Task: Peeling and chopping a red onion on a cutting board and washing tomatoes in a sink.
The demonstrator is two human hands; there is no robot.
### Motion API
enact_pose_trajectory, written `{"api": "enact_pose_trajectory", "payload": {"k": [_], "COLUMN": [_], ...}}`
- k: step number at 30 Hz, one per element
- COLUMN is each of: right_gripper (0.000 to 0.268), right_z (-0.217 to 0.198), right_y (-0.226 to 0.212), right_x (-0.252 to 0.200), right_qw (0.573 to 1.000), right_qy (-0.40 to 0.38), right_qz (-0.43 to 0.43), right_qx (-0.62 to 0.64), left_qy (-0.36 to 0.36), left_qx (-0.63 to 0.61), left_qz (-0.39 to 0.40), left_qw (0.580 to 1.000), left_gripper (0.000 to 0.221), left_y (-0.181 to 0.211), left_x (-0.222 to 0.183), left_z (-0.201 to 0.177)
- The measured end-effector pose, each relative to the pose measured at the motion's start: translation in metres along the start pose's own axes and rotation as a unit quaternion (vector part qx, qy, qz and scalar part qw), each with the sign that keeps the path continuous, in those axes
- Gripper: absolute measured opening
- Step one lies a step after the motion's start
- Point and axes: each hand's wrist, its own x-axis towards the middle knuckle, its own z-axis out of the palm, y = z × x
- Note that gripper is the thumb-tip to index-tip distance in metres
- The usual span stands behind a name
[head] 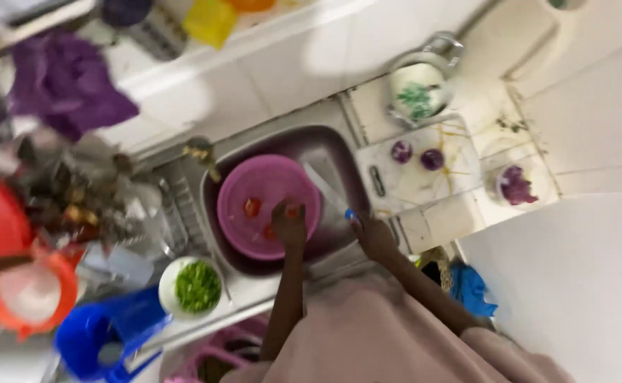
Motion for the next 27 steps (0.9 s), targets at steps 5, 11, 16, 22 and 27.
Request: {"api": "enact_pose_trajectory", "payload": {"k": [5,11,16,22,27], "right_gripper": [0.051,0.02,0.045,0.039,0.041], "right_z": [-0.079,-0.143,-0.179,-0.191,-0.214], "right_y": [0.005,0.03,0.046,0.068,0.045], "right_x": [-0.026,-0.062,-0.057,-0.022,-0.013], "right_qw": [0.992,0.952,0.967,0.978,0.989], "right_qy": [0.025,0.177,0.182,0.156,0.099], "right_qz": [0.071,0.16,0.178,0.111,0.077], "right_qx": [0.102,0.189,0.002,-0.089,-0.077], "left_qy": [0.03,-0.253,-0.121,-0.17,-0.242], "left_qx": [0.025,-0.004,0.009,-0.064,-0.069], "left_qz": [0.249,0.327,0.415,0.345,0.313], "left_qw": [0.968,0.911,0.902,0.921,0.916], "left_gripper": [0.049,0.036,0.04,0.027,0.023], "left_y": [0.07,0.231,0.248,0.24,0.257], "left_x": [0.007,-0.033,-0.031,-0.022,-0.031], "left_z": [0.068,0.142,0.211,0.235,0.22]}}
